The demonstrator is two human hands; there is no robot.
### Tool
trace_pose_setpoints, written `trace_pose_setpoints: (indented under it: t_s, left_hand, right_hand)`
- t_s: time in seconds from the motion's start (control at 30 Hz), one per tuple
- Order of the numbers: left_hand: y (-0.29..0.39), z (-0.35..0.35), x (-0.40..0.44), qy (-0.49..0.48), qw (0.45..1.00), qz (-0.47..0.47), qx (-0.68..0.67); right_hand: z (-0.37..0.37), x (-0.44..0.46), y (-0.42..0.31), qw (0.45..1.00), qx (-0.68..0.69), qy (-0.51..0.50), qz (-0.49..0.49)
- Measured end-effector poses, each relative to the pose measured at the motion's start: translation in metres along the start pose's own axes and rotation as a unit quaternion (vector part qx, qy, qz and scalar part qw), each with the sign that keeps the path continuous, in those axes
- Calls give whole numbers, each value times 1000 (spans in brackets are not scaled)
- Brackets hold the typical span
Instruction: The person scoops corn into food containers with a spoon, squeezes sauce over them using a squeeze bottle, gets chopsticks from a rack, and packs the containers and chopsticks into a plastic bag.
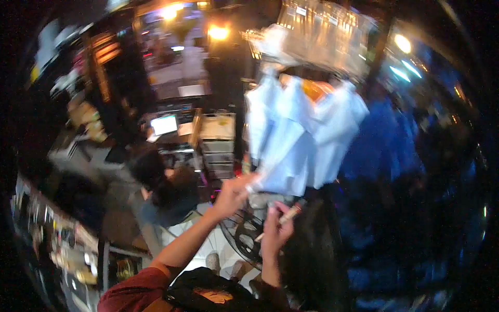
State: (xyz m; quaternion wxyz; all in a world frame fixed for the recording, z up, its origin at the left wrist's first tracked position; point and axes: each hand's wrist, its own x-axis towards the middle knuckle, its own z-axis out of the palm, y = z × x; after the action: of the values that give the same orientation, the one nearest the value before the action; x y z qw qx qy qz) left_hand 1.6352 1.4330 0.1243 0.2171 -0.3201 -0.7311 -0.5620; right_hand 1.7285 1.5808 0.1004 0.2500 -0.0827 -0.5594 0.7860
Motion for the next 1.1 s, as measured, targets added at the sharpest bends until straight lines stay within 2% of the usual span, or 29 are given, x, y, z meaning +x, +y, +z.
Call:
trace_pose_setpoints:
  t_s: [0.03,0.07,0.1,0.13,0.17,0.2,0.23,0.3,0.33,0.4,0.43,0.47,0.5,0.53,0.57,0.63,0.7,0.73,0.83,0.87,0.9,0.93,1.0,1.03,1.07,1.1]
  left_hand:
    - [7,1,-16,15,994,-69,-82]
    - [0,2,-39,8,989,-97,-112]
    - [9,5,-54,-7,995,-41,-91]
    - [30,2,-69,-30,990,-44,-128]
    - [57,-4,-83,-54,983,-46,-167]
    - [79,-15,-97,-56,975,-100,-191]
    - [96,-27,-112,-58,961,-154,-221]
    - [113,-56,-144,-38,940,-183,-286]
    - [129,-83,-156,-56,907,-229,-348]
    - [161,-128,-194,-12,920,-223,-323]
    - [178,-151,-214,4,924,-218,-313]
    - [194,-180,-235,-4,930,-214,-299]
    - [211,-207,-261,10,948,-214,-235]
    - [230,-231,-291,53,956,-239,-160]
    - [252,-255,-326,97,955,-266,-84]
    - [300,-291,-409,265,933,-242,32]
    - [352,-317,-484,406,836,-353,109]
    - [370,-321,-520,481,791,-355,132]
    - [425,-331,-620,654,644,-366,152]
    - [437,-332,-649,703,641,-295,88]
    - [446,-331,-681,739,610,-284,38]
    - [464,-329,-696,757,608,-238,25]
    - [482,-324,-728,768,614,-182,12]
    - [488,-324,-741,764,622,-171,17]
    - [495,-325,-751,776,585,-235,24]
    - [498,-326,-761,780,569,-258,34]
  right_hand:
    - [3,3,7,999,-5,8,-45]
    - [7,-1,4,995,-24,1,-99]
    - [3,6,12,976,-87,42,-196]
    - [-1,13,21,941,-153,97,-284]
    - [-14,15,23,903,-225,103,-350]
    - [-17,16,17,874,-245,87,-410]
    - [-13,14,6,860,-236,21,-452]
    - [5,-1,-18,835,-189,-183,-484]
    - [20,-15,-27,808,-171,-309,-472]
    - [48,-41,-29,698,-145,-561,-421]
    - [79,-97,-54,711,-155,-601,-329]
    - [94,-117,-44,652,-195,-688,-251]
    - [99,-139,-13,619,-235,-708,-243]
    - [123,-172,-12,543,-238,-780,-202]
    - [137,-204,12,495,-199,-827,-179]
    - [156,-275,50,443,-270,-855,4]
    - [196,-358,54,365,-291,-884,-9]
    - [204,-390,57,324,-307,-895,-14]
    - [230,-485,93,307,-182,-934,7]
    - [235,-517,102,316,-99,-942,56]
    - [241,-542,110,327,-87,-937,85]
    - [251,-572,104,342,-81,-929,115]
    - [275,-621,96,341,-105,-878,320]
    - [277,-657,91,394,-35,-860,324]
    - [287,-676,97,355,-40,-861,362]
    - [291,-699,104,327,-14,-891,315]
